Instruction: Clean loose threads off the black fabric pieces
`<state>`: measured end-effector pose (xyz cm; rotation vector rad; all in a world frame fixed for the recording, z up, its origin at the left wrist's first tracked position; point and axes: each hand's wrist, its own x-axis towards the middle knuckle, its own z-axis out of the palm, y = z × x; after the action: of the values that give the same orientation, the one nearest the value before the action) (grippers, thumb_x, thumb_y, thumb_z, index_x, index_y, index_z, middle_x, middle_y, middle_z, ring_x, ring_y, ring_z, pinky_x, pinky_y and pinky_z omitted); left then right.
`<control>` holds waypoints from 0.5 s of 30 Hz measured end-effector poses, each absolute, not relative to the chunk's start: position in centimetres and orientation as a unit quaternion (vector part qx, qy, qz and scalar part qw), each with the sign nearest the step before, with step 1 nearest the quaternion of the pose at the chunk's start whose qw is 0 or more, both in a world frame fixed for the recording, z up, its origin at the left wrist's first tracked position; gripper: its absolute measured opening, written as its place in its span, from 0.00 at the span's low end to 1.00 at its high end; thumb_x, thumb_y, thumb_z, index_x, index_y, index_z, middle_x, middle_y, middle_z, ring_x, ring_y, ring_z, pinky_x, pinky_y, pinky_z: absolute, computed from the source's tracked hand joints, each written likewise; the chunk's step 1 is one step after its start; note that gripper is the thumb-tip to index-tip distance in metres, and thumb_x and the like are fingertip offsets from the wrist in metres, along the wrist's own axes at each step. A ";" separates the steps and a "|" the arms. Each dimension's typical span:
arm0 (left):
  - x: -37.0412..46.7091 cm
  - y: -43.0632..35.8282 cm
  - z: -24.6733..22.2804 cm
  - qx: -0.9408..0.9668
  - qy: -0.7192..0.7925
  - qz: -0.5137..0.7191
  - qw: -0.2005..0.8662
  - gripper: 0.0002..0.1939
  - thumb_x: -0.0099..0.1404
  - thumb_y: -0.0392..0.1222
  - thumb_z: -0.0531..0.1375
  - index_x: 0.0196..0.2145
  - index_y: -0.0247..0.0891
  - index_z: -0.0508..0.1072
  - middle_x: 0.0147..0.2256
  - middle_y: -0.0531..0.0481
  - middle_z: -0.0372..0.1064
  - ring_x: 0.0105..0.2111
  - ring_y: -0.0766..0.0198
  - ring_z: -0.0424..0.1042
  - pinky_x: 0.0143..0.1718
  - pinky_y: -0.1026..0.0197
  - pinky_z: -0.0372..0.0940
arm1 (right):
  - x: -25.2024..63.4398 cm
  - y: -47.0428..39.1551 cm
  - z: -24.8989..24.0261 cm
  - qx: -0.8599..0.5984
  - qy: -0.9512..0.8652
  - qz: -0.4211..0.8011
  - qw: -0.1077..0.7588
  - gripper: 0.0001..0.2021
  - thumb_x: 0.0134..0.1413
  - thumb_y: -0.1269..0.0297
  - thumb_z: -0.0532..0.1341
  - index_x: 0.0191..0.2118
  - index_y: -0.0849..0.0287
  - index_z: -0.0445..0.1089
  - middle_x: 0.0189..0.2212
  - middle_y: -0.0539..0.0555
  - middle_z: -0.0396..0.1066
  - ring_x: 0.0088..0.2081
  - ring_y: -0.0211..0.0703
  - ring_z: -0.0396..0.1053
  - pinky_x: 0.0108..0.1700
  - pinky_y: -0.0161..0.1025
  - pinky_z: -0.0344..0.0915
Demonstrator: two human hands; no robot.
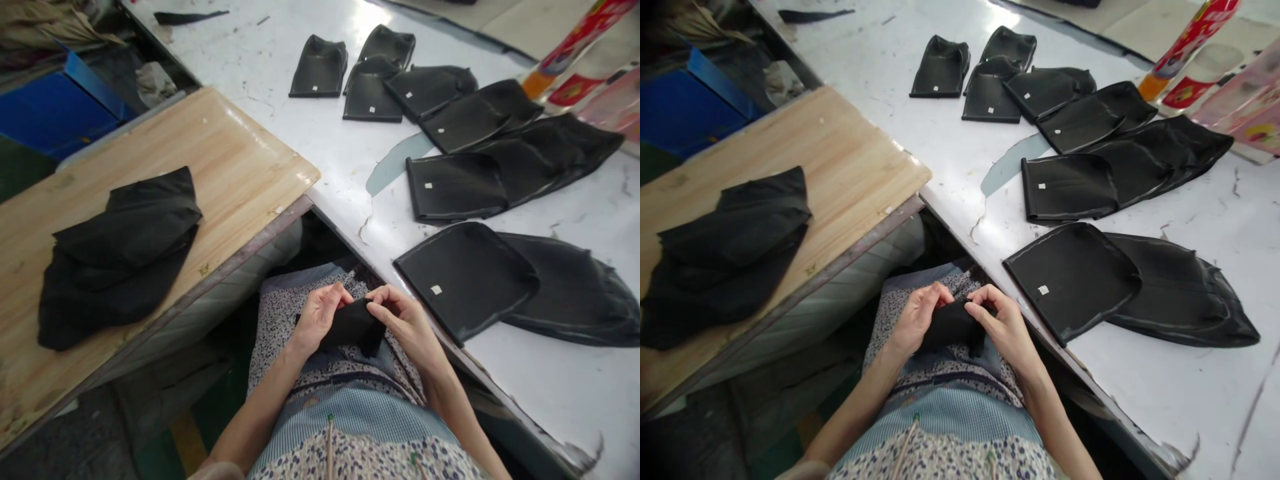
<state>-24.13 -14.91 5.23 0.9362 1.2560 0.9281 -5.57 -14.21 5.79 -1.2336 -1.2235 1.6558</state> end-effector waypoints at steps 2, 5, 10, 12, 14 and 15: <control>-24.1 -15.0 5.0 0.397 0.551 0.404 0.614 0.32 0.71 0.64 0.49 0.26 0.35 0.74 0.23 0.51 0.66 0.24 0.66 0.63 0.26 0.64 0.56 | -5.5 -14.2 5.8 -0.481 -0.478 0.641 0.359 0.10 0.60 0.59 0.66 0.32 0.58 0.69 0.38 0.52 0.71 0.40 0.43 0.67 0.43 0.37 0.61; -24.1 -15.1 4.9 0.391 0.557 0.398 0.615 0.35 0.70 0.68 0.47 0.26 0.35 0.74 0.21 0.51 0.65 0.23 0.66 0.62 0.25 0.64 0.54 | -5.6 -14.2 5.8 -0.483 -0.481 0.640 0.356 0.10 0.61 0.60 0.66 0.32 0.58 0.69 0.38 0.51 0.71 0.40 0.42 0.67 0.42 0.36 0.61; -24.2 -15.1 5.0 0.386 0.547 0.406 0.622 0.35 0.68 0.70 0.49 0.26 0.34 0.74 0.21 0.51 0.64 0.23 0.68 0.62 0.25 0.65 0.54 | -5.6 -14.2 5.5 -0.485 -0.484 0.634 0.358 0.09 0.60 0.60 0.66 0.32 0.58 0.69 0.38 0.51 0.71 0.39 0.42 0.68 0.41 0.36 0.62; -24.3 -15.1 5.1 0.379 0.525 0.403 0.647 0.30 0.65 0.67 0.57 0.28 0.34 0.73 0.22 0.53 0.64 0.22 0.70 0.60 0.24 0.67 0.53 | -5.7 -14.2 5.5 -0.487 -0.488 0.629 0.361 0.09 0.60 0.60 0.66 0.32 0.58 0.69 0.37 0.51 0.70 0.38 0.42 0.67 0.41 0.37 0.62; -24.3 -15.2 5.0 0.361 0.504 0.383 0.685 0.24 0.59 0.61 0.67 0.30 0.34 0.73 0.23 0.54 0.65 0.21 0.72 0.60 0.23 0.68 0.53 | -5.7 -14.3 5.4 -0.488 -0.492 0.622 0.365 0.09 0.60 0.60 0.66 0.32 0.58 0.69 0.37 0.51 0.70 0.38 0.42 0.67 0.41 0.37 0.62; -24.3 -15.2 5.0 0.349 0.499 0.371 0.701 0.23 0.56 0.58 0.70 0.31 0.34 0.73 0.24 0.54 0.66 0.21 0.72 0.60 0.23 0.69 0.54 | -5.8 -14.3 5.4 -0.488 -0.495 0.618 0.368 0.10 0.60 0.60 0.66 0.32 0.58 0.69 0.37 0.51 0.70 0.38 0.42 0.67 0.40 0.37 0.62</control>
<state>-24.34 -15.18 4.99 0.7775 1.1099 0.8262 -5.79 -14.28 5.44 -1.2533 -1.2702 1.5860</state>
